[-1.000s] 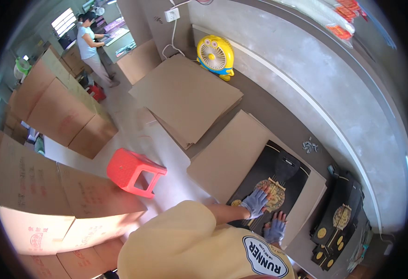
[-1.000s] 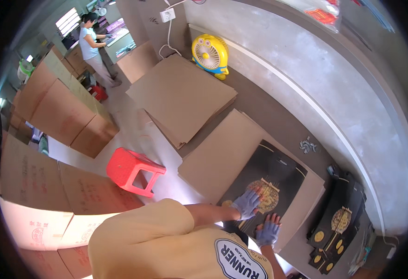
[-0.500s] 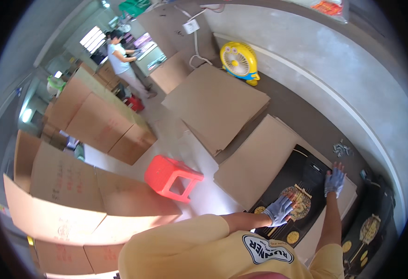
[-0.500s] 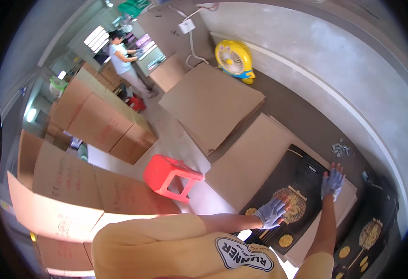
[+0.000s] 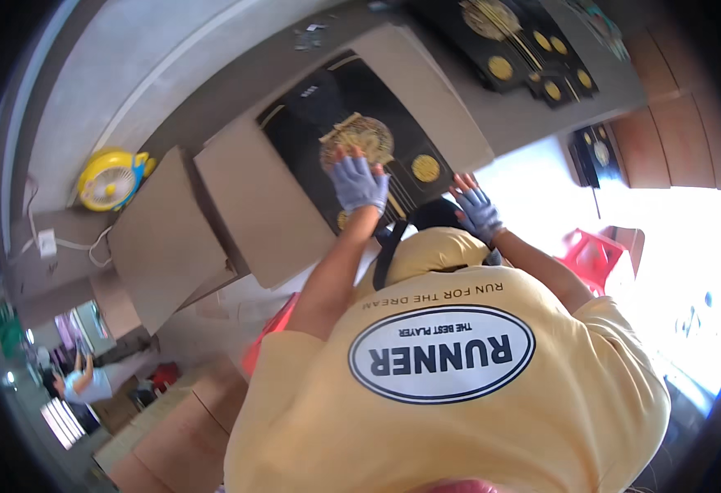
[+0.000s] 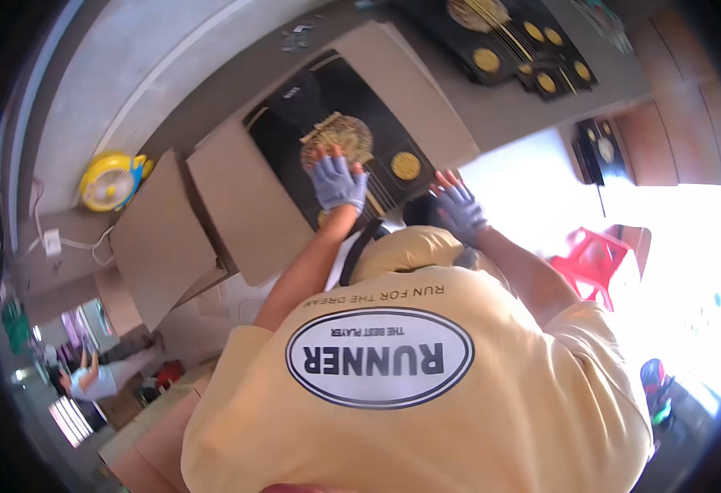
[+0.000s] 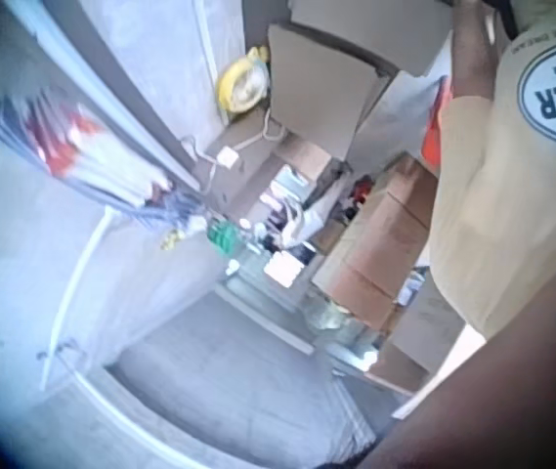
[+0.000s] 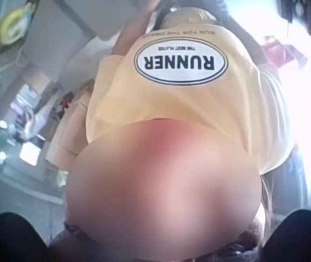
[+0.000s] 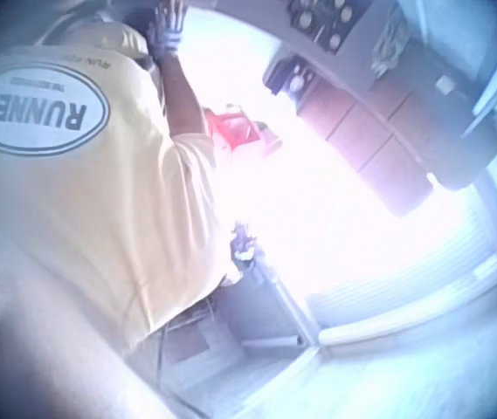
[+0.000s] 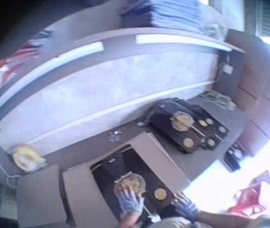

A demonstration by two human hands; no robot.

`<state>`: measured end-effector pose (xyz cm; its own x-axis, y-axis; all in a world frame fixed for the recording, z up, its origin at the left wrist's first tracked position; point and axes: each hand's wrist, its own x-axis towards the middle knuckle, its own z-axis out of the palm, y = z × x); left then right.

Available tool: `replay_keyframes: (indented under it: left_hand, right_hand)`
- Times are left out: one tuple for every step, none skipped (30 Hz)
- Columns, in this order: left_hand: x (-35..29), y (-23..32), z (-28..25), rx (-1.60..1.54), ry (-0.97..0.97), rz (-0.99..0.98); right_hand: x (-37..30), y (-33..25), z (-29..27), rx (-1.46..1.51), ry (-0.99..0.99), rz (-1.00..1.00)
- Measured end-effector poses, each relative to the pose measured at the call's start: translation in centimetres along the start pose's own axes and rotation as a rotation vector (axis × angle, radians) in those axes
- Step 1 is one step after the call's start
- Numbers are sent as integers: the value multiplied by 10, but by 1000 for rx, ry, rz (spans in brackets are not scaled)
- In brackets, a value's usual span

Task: The person places a decorative black box with gold patterns onto a brown cardboard sheet on a table. They fold the cardboard sheet over the box to wrap it, then place the wrapped package into a larger cardboard box. The person repeats this wrapping and packing process for multiple identical boxes throughout the video.

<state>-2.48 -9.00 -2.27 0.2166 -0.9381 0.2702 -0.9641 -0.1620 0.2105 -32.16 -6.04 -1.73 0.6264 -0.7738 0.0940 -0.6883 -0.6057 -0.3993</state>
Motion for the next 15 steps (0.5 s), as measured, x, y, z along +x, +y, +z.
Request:
replay_keyframes:
  left_hand:
    - [-3, -1, 0, 9, -3, 15]
    - [-5, -2, 1, 37, 26, 41]
    - [-3, -4, 2, 28, 47, 45]
    - [-7, -6, 1, 49, 31, 46]
    - [-8, -7, 1, 67, 18, 43]
    - [-9, -6, 2, 68, 15, 48]
    - [-9, -4, 4, 71, 12, 49]
    - [-10, -7, 3, 84, 5, 47]
    - [-10, -8, 2, 94, -8, 48]
    - [-10, -9, 2, 105, -21, 47]
    - [-9, -8, 1, 114, -33, 48]
    - [-9, -8, 0, 109, -58, 37]
    - [-11, -9, -2, 101, -99, 12]
    - [-15, -9, -5, 88, -134, -8]
    - [-9, -2, -4, 60, -161, -9]
  right_hand:
    - [-9, -6, -9, 109, 11, 41]
    - [-19, -12, -11, 305, -14, 235]
    - [-15, -21, -24, 302, -192, 461]
    - [-28, -16, -5, 467, -148, 532]
    - [-28, -19, -1, 628, -100, 598]
    - [-25, -17, 0, 870, -92, 760]
    - [-16, -16, 5, 1112, -83, 918]
    - [-2, -23, 4, 1364, -81, 1073]
    - [12, -20, 5, 1485, -116, 1079]
    - [29, -13, 5, 1606, -152, 1083]
    - [40, -10, 5, 1728, -186, 1083]
    - [50, -16, 1, 1656, -247, 1108]
    - [62, -21, -4, 1583, -306, 1131]
    - [72, -21, -11, 1507, -352, 1148]
    - [74, -11, 0, 1411, -375, 1091]
